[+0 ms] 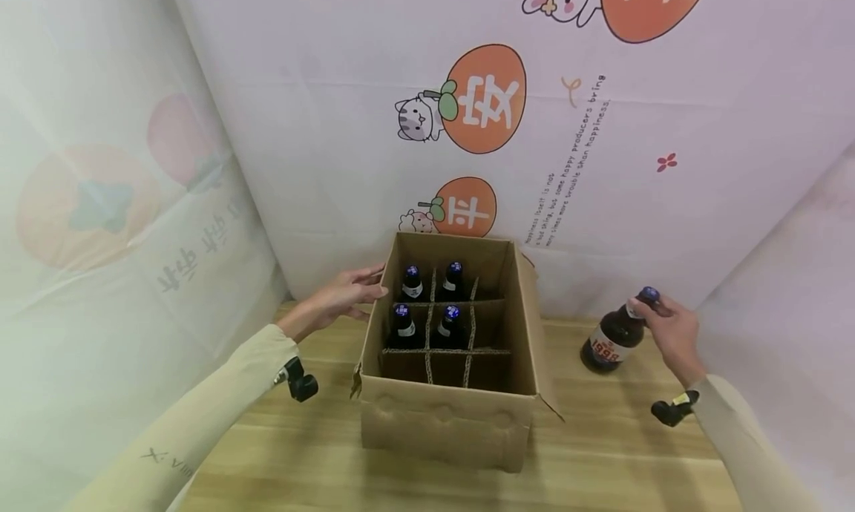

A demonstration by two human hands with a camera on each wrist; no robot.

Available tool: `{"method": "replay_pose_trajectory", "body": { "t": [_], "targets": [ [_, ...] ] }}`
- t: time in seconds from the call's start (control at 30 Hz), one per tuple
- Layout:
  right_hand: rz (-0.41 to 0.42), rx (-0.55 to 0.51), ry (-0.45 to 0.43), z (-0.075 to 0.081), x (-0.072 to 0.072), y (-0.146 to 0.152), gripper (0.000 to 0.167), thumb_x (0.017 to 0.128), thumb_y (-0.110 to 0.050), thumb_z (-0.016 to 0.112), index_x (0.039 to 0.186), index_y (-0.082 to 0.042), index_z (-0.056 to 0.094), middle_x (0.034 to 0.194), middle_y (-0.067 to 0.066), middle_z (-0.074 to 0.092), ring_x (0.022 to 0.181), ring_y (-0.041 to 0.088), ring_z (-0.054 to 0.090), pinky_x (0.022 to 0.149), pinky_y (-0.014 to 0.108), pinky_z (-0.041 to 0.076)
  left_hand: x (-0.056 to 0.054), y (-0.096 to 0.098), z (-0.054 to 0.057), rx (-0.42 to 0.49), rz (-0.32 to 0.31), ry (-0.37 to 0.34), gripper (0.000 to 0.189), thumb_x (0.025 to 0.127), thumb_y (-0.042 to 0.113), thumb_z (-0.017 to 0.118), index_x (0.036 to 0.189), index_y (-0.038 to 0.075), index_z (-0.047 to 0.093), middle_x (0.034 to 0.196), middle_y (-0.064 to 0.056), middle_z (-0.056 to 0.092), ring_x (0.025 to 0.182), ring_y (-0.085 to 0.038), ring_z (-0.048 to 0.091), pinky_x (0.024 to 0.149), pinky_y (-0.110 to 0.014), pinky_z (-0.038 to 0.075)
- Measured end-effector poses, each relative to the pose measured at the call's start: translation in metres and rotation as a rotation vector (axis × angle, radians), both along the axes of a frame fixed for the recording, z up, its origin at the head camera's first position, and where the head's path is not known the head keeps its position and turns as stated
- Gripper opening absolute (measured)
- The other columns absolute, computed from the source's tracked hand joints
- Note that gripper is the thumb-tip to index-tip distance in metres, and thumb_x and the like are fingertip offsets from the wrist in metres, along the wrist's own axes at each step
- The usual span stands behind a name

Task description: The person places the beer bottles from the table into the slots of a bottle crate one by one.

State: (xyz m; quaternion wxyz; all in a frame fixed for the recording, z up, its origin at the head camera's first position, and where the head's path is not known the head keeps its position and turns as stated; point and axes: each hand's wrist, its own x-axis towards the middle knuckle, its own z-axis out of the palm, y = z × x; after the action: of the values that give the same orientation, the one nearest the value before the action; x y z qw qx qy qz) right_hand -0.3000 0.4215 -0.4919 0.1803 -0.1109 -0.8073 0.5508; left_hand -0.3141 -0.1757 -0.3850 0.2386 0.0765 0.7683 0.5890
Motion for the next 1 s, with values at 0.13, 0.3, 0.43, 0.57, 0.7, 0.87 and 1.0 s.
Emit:
{"method": "replay_pose_trajectory", "body": {
  "t": [0.13,0.3,0.43,0.57,0.7,0.87,1.0],
  "targets": [
    [0.013,-0.036,-0.005,0.004,-0.002,-0.005,0.057,0.095,-0.024,0.079,0.139,0.007,0.061,0.084,-0.037,0.069,0.078,-0.014,0.069,0.072,0.006,0.056,-0.001,0.0,0.002,0.001,0.001,-0.005,0.077,0.104,0.018,0.061,0.169,0.016,0.019,0.165,-0.025,0.035,0.148,-0.05,0.039,0.102,-0.051,0.059],
    [0.009,-0.042,-0.03,0.008,-0.003,-0.009,0.063,0.096,-0.025,0.079,0.142,0.011,0.055,0.083,-0.037,0.068,0.075,-0.011,0.07,0.072,0.007,0.057,-0.001,0.0,0.003,0.002,-0.002,-0.005,0.077,0.105,0.017,0.061,0.169,0.015,0.018,0.167,-0.024,0.032,0.148,-0.05,0.038,0.103,-0.051,0.059],
    [0.012,-0.049,-0.04,0.01,-0.002,-0.012,0.066,0.096,-0.025,0.079,0.143,0.012,0.053,0.082,-0.037,0.068,0.074,-0.01,0.07,0.072,0.008,0.057,-0.001,0.0,0.002,0.008,0.0,-0.007,0.077,0.105,0.017,0.061,0.169,0.015,0.018,0.167,-0.025,0.032,0.148,-0.05,0.038,0.102,-0.051,0.059],
    [0.022,-0.037,-0.048,0.014,-0.001,-0.014,0.065,0.096,-0.028,0.079,0.142,0.011,0.055,0.083,-0.037,0.068,0.075,-0.01,0.07,0.073,0.008,0.057,-0.001,0.001,0.002,0.009,0.001,-0.011,0.077,0.104,0.017,0.061,0.169,0.015,0.018,0.167,-0.025,0.031,0.148,-0.051,0.038,0.103,-0.052,0.058],
    [0.016,-0.061,-0.059,0.02,-0.001,-0.015,0.059,0.094,-0.029,0.08,0.14,0.003,0.06,0.085,-0.036,0.069,0.076,-0.011,0.069,0.073,0.008,0.057,0.0,0.001,0.002,0.005,0.0,-0.009,0.077,0.105,0.016,0.06,0.169,0.015,0.018,0.167,-0.026,0.032,0.148,-0.051,0.038,0.102,-0.051,0.059],
    [0.025,-0.197,-0.043,0.03,-0.002,-0.017,0.065,0.093,-0.023,0.082,0.145,0.004,0.055,0.085,-0.032,0.072,0.077,-0.01,0.07,0.071,0.012,0.06,0.0,0.001,0.002,0.003,-0.001,-0.006,0.077,0.105,0.016,0.06,0.169,0.014,0.018,0.166,-0.026,0.032,0.148,-0.051,0.038,0.103,-0.052,0.058],
    [0.048,-0.267,-0.038,0.039,0.0,-0.021,0.071,0.092,-0.021,0.083,0.148,0.006,0.049,0.086,-0.029,0.073,0.078,-0.009,0.071,0.072,0.014,0.06,0.0,0.001,0.002,0.001,-0.002,-0.007,0.077,0.105,0.017,0.06,0.169,0.015,0.018,0.168,-0.025,0.03,0.148,-0.05,0.038,0.104,-0.053,0.057]
  ]
}}
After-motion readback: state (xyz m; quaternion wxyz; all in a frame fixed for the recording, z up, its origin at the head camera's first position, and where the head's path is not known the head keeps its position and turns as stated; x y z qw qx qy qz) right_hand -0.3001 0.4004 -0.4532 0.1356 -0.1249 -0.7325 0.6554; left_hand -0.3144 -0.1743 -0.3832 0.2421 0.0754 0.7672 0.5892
